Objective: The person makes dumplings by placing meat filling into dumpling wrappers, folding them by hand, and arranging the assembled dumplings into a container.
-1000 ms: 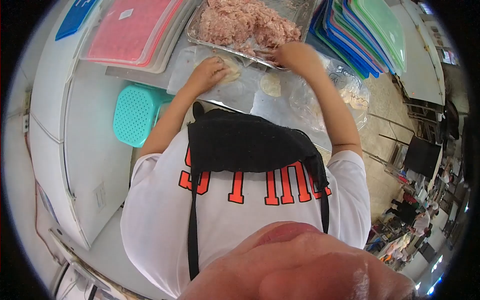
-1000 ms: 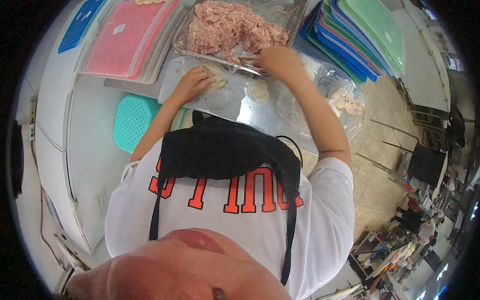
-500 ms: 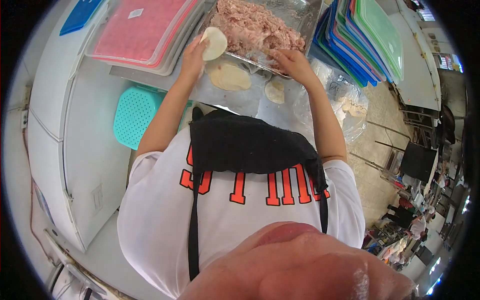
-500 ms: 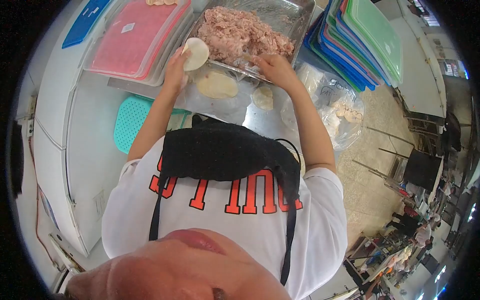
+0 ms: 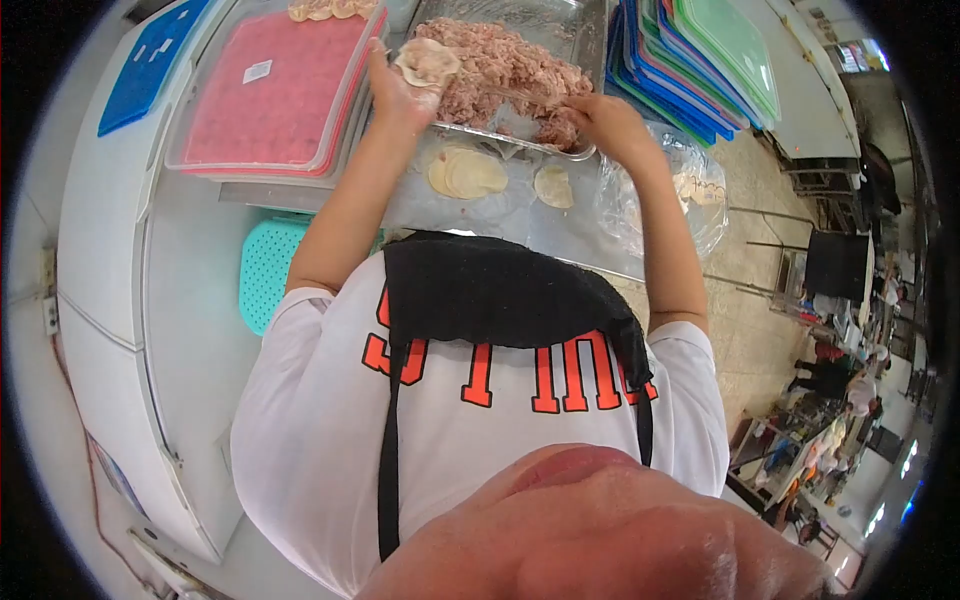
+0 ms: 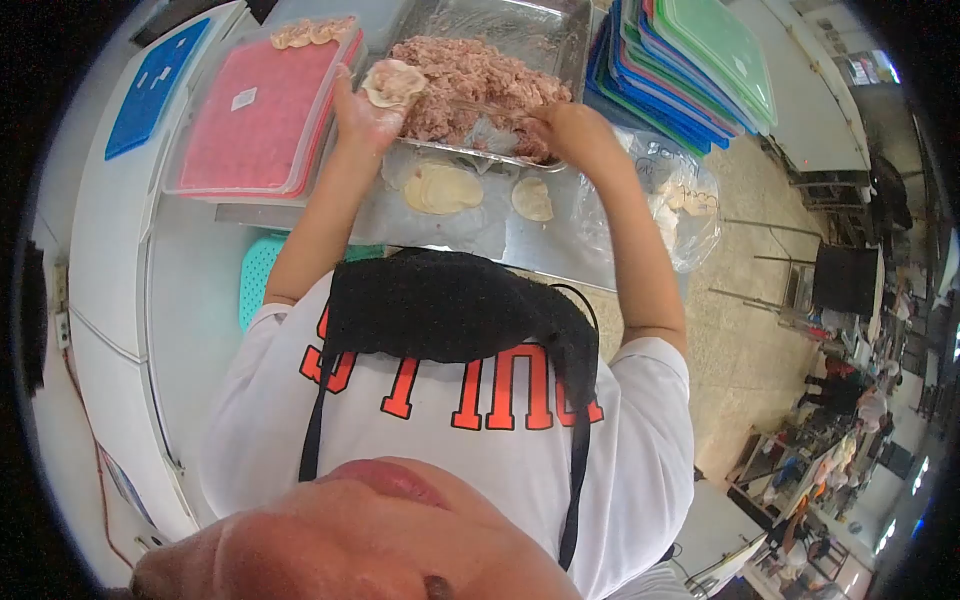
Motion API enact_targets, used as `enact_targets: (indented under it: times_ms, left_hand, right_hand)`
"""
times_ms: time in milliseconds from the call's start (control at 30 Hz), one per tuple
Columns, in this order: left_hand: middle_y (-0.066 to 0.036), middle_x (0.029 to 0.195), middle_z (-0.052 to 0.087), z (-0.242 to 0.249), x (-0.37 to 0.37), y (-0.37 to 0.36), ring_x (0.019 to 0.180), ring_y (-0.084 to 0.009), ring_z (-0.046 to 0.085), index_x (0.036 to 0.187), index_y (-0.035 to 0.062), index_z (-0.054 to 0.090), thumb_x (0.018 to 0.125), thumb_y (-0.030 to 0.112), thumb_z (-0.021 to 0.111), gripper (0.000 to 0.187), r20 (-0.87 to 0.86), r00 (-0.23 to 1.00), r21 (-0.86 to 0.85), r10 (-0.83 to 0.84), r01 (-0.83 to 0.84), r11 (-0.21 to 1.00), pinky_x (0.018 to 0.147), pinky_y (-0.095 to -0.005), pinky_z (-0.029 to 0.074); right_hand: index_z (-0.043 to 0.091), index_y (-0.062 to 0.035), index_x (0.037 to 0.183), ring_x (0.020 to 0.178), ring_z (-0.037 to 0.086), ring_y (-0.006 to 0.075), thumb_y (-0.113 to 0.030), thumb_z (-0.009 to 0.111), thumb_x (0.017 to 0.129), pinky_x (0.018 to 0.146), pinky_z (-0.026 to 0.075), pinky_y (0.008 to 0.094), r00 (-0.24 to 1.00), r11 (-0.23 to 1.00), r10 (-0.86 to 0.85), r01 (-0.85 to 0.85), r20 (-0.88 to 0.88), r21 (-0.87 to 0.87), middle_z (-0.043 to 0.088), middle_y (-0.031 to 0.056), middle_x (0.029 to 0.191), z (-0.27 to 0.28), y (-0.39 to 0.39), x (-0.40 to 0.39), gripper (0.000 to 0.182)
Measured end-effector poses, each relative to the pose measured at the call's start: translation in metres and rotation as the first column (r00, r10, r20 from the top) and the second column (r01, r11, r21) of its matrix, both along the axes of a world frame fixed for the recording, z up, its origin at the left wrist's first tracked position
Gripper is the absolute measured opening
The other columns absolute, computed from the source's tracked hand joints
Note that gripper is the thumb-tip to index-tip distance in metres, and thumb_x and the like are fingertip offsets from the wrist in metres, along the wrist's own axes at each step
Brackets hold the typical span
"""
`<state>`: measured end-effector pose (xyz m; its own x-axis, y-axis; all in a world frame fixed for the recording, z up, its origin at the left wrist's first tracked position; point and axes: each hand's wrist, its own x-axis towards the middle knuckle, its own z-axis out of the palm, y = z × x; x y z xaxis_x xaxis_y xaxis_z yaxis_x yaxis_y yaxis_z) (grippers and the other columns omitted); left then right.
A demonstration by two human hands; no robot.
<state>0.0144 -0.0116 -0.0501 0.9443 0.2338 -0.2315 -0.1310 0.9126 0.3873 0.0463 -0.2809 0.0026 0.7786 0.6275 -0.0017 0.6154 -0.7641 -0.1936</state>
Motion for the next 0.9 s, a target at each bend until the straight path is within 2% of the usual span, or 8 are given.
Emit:
enact_targets:
  times_ms: [167,300,367,500,567,633,700,900]
  left_hand:
    - [-0.018,0.129,0.048,-0.002,0.004,0.012,0.121,-0.0324,0.046,0.126,-0.0045,0.042,0.092,0.058,0.035,0.072,-0.035,0.996,0.069,0.083,-0.08,0.994,0.104,-0.0443,0.036]
    - [-0.017,0.126,0.051,-0.013,0.002,0.014,0.12,-0.0302,0.048,0.125,-0.0046,0.044,0.094,0.055,0.033,0.068,-0.04,0.995,0.141,0.093,-0.087,0.986,0.104,-0.0412,0.036]
    - [-0.019,0.125,0.051,-0.021,0.002,0.007,0.117,-0.0334,0.049,0.124,-0.0063,0.044,0.093,0.056,0.035,0.07,-0.087,0.996,0.094,0.018,-0.01,0.996,0.101,-0.0444,0.039]
    - [-0.02,0.123,0.052,-0.008,-0.001,-0.024,0.116,-0.036,0.048,0.12,-0.004,0.047,0.092,0.056,0.036,0.067,-0.065,0.993,-0.031,-0.099,0.097,0.995,0.103,-0.0516,0.035]
    - [-0.021,0.124,0.05,0.022,-0.008,-0.032,0.12,-0.0381,0.044,0.123,-0.003,0.047,0.09,0.06,0.038,0.071,-0.067,0.991,-0.037,-0.114,0.112,0.993,0.104,-0.0566,0.03]
    - [-0.022,0.125,0.049,0.037,-0.012,-0.033,0.123,-0.0391,0.04,0.123,-0.0029,0.047,0.087,0.064,0.04,0.076,-0.136,0.981,-0.041,-0.138,0.134,0.99,0.104,-0.0584,0.029]
    - [-0.022,0.125,0.049,0.021,-0.008,-0.029,0.124,-0.0394,0.039,0.121,-0.0029,0.047,0.086,0.064,0.043,0.076,-0.14,0.985,-0.014,-0.1,0.099,0.995,0.104,-0.0576,0.028]
    - [-0.021,0.122,0.05,0.03,0.002,-0.046,0.121,-0.0388,0.04,0.117,-0.0041,0.048,0.085,0.057,0.053,0.069,-0.13,0.991,-0.013,-0.034,0.032,0.999,0.105,-0.0551,0.029]
  right_hand:
    - [0.071,-0.0062,0.083,0.082,0.065,0.0365,-0.034,0.053,0.087,0.07,0.052,0.0457,0.995,0.911,-0.097,0.081,-0.018,-0.404,0.066,0.021,0.084,-0.025,0.003,0.006,0.033]
    - [0.071,-0.0057,0.089,0.073,0.064,0.0349,-0.033,0.051,0.09,0.067,0.05,0.042,0.962,0.994,-0.024,-0.007,-0.271,-0.113,0.066,0.0201,0.08,-0.046,0.002,0.006,0.033]
    - [0.069,-0.0063,0.1,0.071,0.063,0.0338,-0.031,0.05,0.092,0.067,0.049,0.0404,0.823,0.953,-0.032,0.196,-0.567,0.231,0.066,0.02,0.081,-0.04,0.001,0.001,0.032]
    - [0.065,-0.0017,0.102,0.07,0.06,0.02,-0.029,0.052,0.094,0.067,0.048,0.0349,0.837,0.889,-0.04,0.279,-0.546,0.364,0.066,0.0117,0.079,-0.014,0.026,-0.019,0.032]
    - [0.064,-0.0027,0.109,0.074,0.06,0.0191,-0.03,0.051,0.095,0.069,0.047,0.0335,0.967,0.888,0.019,0.101,-0.255,0.448,0.066,0.0123,0.084,-0.034,0.029,-0.023,0.033]
    - [0.064,-0.004,0.109,0.079,0.063,0.0252,-0.028,0.053,0.093,0.073,0.048,0.0356,0.96,0.894,0.022,0.106,-0.278,0.436,0.066,0.0157,0.089,-0.03,0.019,-0.021,0.031]
    - [0.063,-0.0067,0.11,0.082,0.063,0.0343,-0.024,0.056,0.09,0.072,0.049,0.0398,0.999,0.991,0.03,-0.032,0.022,0.128,0.065,0.0183,0.091,-0.012,0.003,-0.015,0.028]
    - [0.061,-0.0098,0.112,0.08,0.063,0.0357,-0.021,0.055,0.088,0.068,0.05,0.0454,0.968,0.934,0.112,-0.18,0.226,0.308,0.064,0.018,0.088,-0.008,0.012,-0.028,0.027]
